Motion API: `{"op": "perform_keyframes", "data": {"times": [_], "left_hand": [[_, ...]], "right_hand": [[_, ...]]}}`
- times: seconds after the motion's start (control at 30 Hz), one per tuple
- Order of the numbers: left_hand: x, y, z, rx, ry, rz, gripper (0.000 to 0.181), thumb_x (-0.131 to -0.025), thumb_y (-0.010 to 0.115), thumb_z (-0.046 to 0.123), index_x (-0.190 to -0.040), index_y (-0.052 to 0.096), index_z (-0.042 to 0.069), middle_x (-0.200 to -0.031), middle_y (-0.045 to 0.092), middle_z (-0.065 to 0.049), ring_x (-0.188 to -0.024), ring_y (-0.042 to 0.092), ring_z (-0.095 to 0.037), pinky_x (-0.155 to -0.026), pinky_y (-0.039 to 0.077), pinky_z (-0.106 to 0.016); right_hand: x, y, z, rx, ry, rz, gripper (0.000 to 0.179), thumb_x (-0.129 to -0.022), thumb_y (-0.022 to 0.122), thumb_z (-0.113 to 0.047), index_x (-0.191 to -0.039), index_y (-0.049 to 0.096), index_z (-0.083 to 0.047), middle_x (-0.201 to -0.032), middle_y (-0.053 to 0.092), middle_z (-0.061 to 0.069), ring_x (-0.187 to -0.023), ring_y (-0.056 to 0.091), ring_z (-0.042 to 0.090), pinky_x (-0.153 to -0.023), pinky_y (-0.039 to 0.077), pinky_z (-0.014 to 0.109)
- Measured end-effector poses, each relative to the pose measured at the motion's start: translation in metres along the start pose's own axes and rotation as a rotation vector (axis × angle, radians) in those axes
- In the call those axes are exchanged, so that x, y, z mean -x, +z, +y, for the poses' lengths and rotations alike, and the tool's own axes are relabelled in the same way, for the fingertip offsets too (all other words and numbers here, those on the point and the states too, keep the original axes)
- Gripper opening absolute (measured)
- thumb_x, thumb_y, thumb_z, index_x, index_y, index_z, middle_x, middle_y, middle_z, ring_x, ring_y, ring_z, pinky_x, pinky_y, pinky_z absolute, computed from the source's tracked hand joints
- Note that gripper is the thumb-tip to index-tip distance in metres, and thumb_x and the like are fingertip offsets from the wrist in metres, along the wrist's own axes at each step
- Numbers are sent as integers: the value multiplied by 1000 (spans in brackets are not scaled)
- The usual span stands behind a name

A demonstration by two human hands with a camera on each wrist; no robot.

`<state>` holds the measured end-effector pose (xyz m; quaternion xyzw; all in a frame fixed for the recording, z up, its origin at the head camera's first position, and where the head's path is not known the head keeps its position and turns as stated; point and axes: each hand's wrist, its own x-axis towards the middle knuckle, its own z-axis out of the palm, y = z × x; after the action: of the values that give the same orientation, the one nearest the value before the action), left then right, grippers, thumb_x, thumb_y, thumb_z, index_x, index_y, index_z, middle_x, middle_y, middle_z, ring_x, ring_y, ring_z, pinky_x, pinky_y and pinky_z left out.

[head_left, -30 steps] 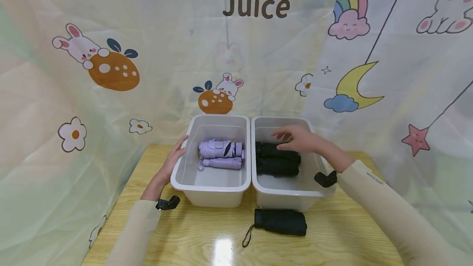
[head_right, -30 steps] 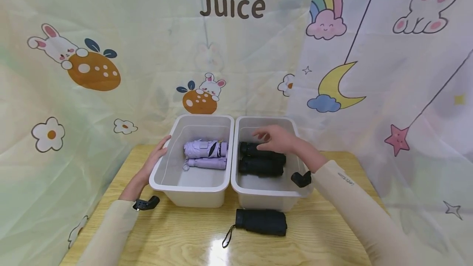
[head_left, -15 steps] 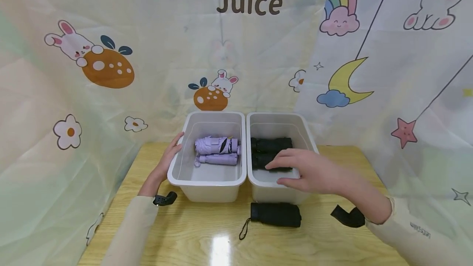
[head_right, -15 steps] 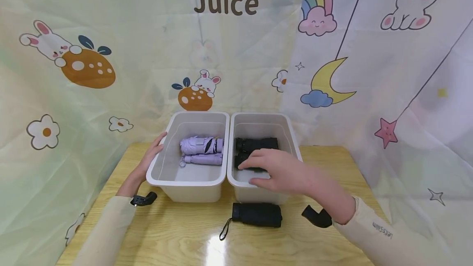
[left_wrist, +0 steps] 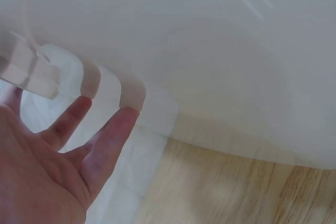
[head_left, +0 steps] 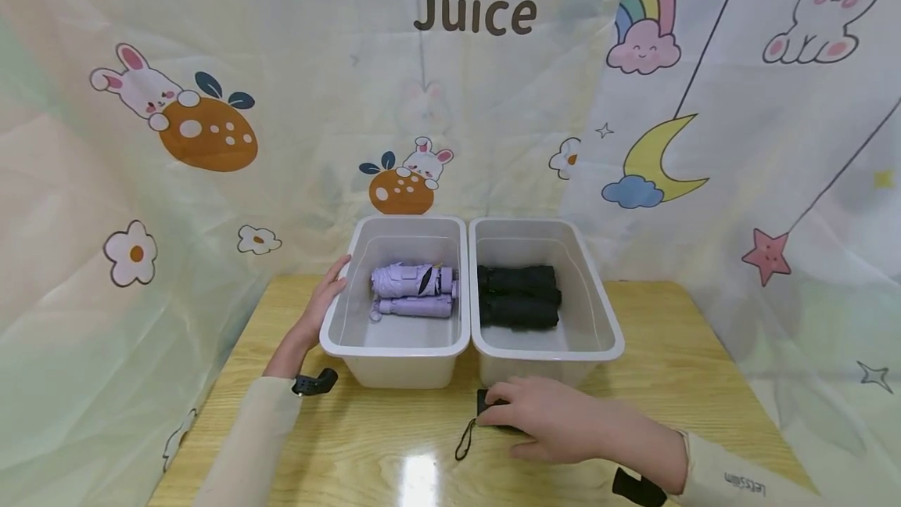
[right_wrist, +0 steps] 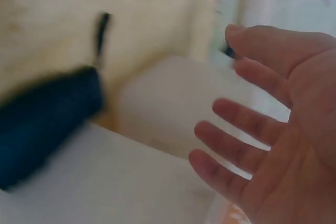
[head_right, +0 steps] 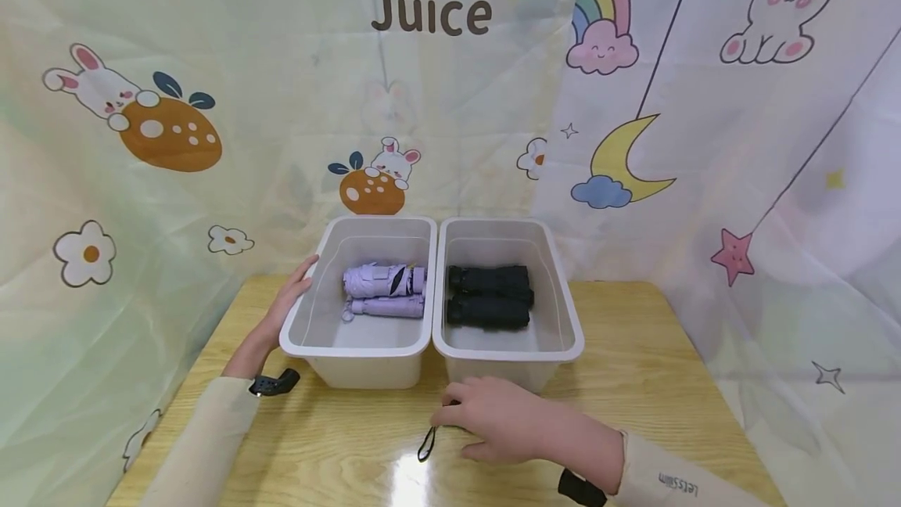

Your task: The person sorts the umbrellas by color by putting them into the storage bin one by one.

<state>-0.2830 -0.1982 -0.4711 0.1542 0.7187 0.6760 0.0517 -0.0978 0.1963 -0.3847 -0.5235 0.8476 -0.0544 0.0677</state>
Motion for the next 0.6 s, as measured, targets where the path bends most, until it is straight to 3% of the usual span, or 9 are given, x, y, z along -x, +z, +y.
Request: {"op": "perform_keyframes", "data": {"times": [0.17, 0.47, 0.6], "left_hand": [[2, 2, -1, 18, 4, -3, 54, -107, 33, 29, -157, 15, 19, -156, 22, -21, -131, 34, -48, -99, 37, -61], [2, 1, -3, 21, 19, -12, 55, -107, 32, 29, -157, 13, 17, -157, 19, -20, -132, 33, -48, -99, 35, -64], [1, 0, -2, 31, 24, -13, 55, -107, 32, 28, -157, 13, 17, -157, 18, -20, -132, 32, -48, -100, 34, -63]], "right_hand": [[-2, 40, 14, 12, 66, -62, 59, -86, 76, -30, -139, 52, -26, -131, 53, 6, -115, 53, 21, -88, 50, 38], [2, 90, 42, 119, 155, -24, 78, -80, 80, -32, -148, 42, -26, -136, 49, 9, -119, 49, 26, -88, 46, 47], [1, 105, 49, 97, 161, -20, 80, -81, 78, -33, -150, 38, -26, -137, 47, 8, -120, 47, 27, -90, 44, 49]]}}
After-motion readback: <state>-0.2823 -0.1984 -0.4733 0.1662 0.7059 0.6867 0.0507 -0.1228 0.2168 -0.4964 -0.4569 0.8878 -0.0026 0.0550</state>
